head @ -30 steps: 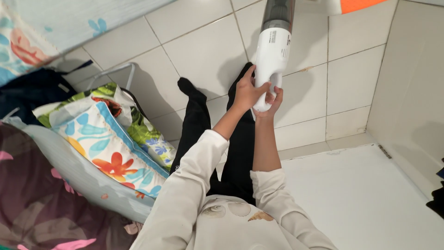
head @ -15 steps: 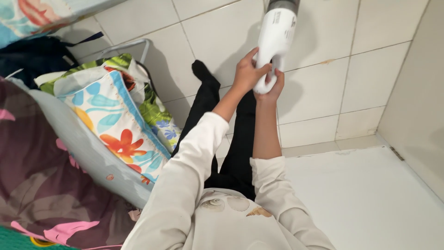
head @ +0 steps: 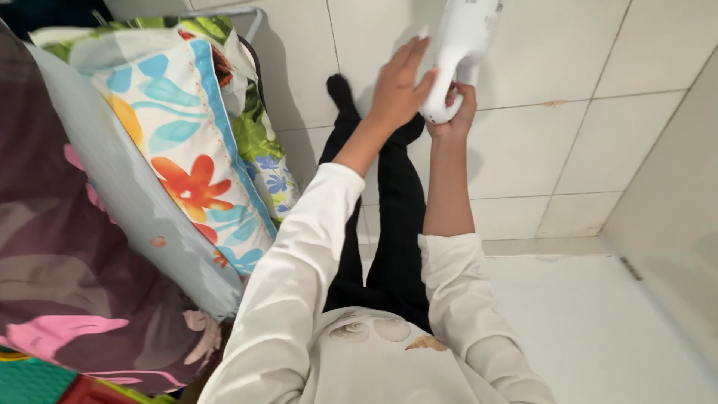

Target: The recorder is using a handheld vacuum to clean a bed and a bolster pillow.

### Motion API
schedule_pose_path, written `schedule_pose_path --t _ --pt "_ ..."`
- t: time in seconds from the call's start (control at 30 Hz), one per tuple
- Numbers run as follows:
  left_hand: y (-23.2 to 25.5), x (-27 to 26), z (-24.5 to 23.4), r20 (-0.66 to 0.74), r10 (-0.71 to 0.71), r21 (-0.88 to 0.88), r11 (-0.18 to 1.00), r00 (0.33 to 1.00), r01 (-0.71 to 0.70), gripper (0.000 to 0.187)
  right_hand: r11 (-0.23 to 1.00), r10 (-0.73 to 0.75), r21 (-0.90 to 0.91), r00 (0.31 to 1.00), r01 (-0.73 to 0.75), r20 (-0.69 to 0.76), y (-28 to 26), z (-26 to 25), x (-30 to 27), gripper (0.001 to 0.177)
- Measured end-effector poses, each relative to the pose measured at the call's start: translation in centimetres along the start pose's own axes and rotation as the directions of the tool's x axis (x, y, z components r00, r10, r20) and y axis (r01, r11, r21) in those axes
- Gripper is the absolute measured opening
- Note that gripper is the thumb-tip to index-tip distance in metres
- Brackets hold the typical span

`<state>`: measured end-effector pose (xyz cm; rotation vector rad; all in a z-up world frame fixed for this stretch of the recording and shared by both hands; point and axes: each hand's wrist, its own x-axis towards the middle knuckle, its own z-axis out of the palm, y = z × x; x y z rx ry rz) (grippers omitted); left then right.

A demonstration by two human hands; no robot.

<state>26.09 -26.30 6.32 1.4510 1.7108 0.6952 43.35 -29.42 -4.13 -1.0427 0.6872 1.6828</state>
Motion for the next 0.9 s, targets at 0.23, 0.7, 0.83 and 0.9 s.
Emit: schedule_pose_path --t 0.23,0.7,0.83,0.9 --pt "-6.3 -6.3 -4.4 -0.030 -0.188 0.168 0.967 0.982 0.190 0.058 0.999 0.040 -0.025 0.996 -0.042 -0.083 5.7 3.8 -3.0 0.007" --pt "-13.6 -10.2 -14.3 -0.206 -0.205 0.273 0.927 0.957 0.257 0.061 0.981 0.097 -0.158 0.991 -0.110 -0.089 17.7 6.0 -5.8 0.004" --pt "-14.9 -10.6 -16.1 -0.239 -0.195 0.268 0.928 0.951 0.258 0.060 0.965 0.102 -0.229 0.987 -0.127 -0.122 21.6 6.9 -6.5 0.006" --pt "-15.3 -10.8 -17.1 -0.237 -0.235 0.250 0.923 0.943 0.293 0.062 0.978 0.172 -0.100 0.977 -0.184 -0.123 23.5 6.4 -6.0 0.006"
